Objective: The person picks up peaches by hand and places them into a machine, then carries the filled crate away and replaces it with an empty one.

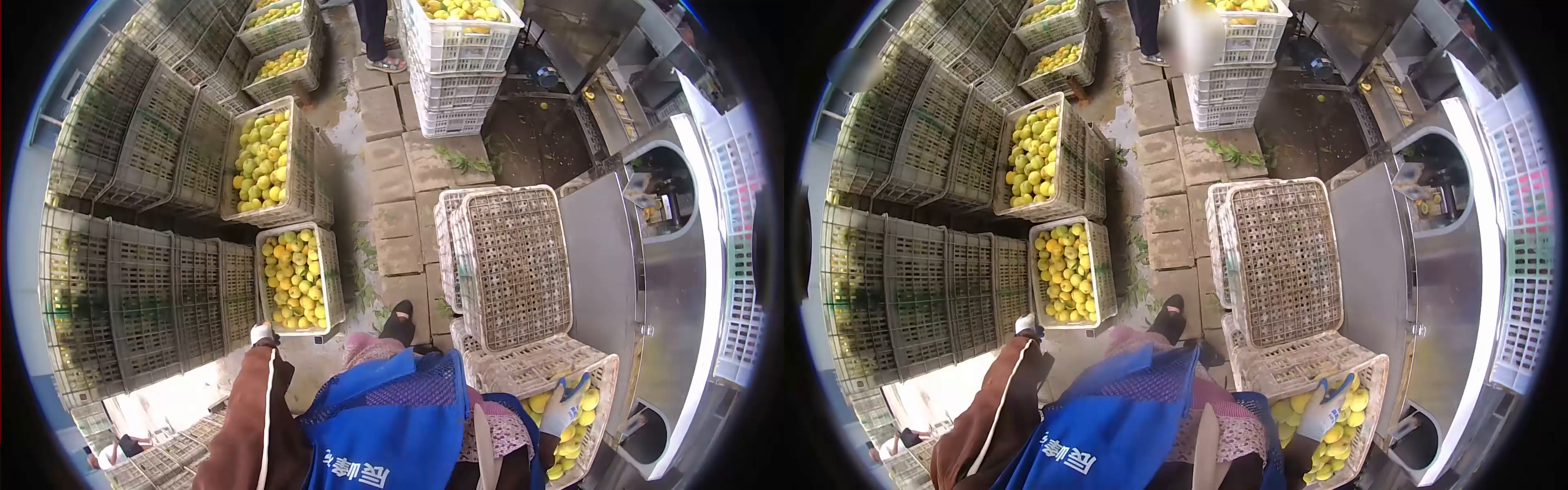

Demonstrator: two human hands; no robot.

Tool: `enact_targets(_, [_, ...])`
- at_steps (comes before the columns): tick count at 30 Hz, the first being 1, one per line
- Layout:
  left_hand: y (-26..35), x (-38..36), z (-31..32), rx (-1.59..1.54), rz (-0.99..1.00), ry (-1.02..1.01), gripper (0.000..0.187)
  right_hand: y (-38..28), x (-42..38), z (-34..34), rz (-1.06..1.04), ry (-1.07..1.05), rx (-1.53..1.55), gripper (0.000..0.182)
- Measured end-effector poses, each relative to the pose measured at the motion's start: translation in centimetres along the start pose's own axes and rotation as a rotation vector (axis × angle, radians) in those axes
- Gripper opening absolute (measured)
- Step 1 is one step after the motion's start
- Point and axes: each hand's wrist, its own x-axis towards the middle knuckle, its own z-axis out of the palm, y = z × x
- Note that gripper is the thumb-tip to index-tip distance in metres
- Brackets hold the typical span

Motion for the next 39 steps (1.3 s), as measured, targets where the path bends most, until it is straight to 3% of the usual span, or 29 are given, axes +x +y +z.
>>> enact_targets(3, [-1.7,-4.9,-7.3,0.243,-0.245,0.152,0.015,-3.9,2.2,1.7,0.135,-0.091,-0.591,0.06])
enact_targets(7, [-9.6,-8.6,-8.3,-0.017,-0.539,0.056,0.016,3.7,4.9,4.1,-0.033,-0.105,-0.673,0.057])
enact_targets(8, [-11.4,-9.2,-6.8,0.033,-0.524,0.018,0.017,4.1,4.9,4.4,-0.104,-0.064,-0.702,0.053])
enact_targets(11, [-15.6,-11.0,-2.2,0.235,-0.369,-0.245,0.018,0.8,4.7,3.9,0.102,-0.175,-0.73,0.049])
enact_targets(13, [-17.4,-12.5,0.4,0.09,-0.327,-0.313,0.018,2.5,5.5,3.8,0.03,-0.248,-0.763,0.047])
enact_targets(15, [-18.6,-13.0,1.9,0.045,-0.321,-0.292,0.016,0.7,5.6,3.5,0.074,-0.333,-0.801,0.047])
enact_targets(17, [-24.1,-11.8,2.4,-0.238,-0.237,-0.262,0.016,1.0,5.8,3.7,0.032,-0.323,-0.838,0.047])
enact_targets(19, [-23.3,-14.3,0.6,-0.229,-0.27,-0.224,0.011,0.9,5.9,3.6,0.025,-0.327,-0.843,0.047])
enact_targets(21, [-25.5,-15.9,-1.2,-0.305,-0.275,-0.071,0.012,1.7,6.5,3.6,-0.006,-0.341,-0.821,0.047])
enact_targets(25, [-30.2,-18.4,-6.0,-0.175,-0.377,0.017,0.017,4.4,7.2,3.8,-0.075,-0.295,-0.77,0.047])
enact_targets(31, [-30.0,-20.6,-7.0,-0.074,-0.416,0.011,0.02,4.1,6.7,3.3,-0.207,-0.26,-0.765,0.047])
enact_targets(33, [-31.6,-18.1,-7.2,0.051,-0.317,-0.079,0.02,4.6,6.9,3.6,-0.213,-0.227,-0.761,0.048])
enact_targets(37, [-36.1,-9.4,-8.4,0.155,-0.434,-0.105,0.019,2.3,6.2,3.2,-0.136,-0.266,-0.796,0.051])
enact_targets(38, [-27.3,-12.0,-8.5,0.129,-0.55,-0.072,0.025,3.4,6.7,3.1,-0.175,-0.281,-0.74,0.05])
enact_targets(39, [-32.1,-7.0,-9.6,0.054,-0.541,-0.161,0.037,4.1,7.2,3.0,-0.205,-0.352,-0.856,0.05])
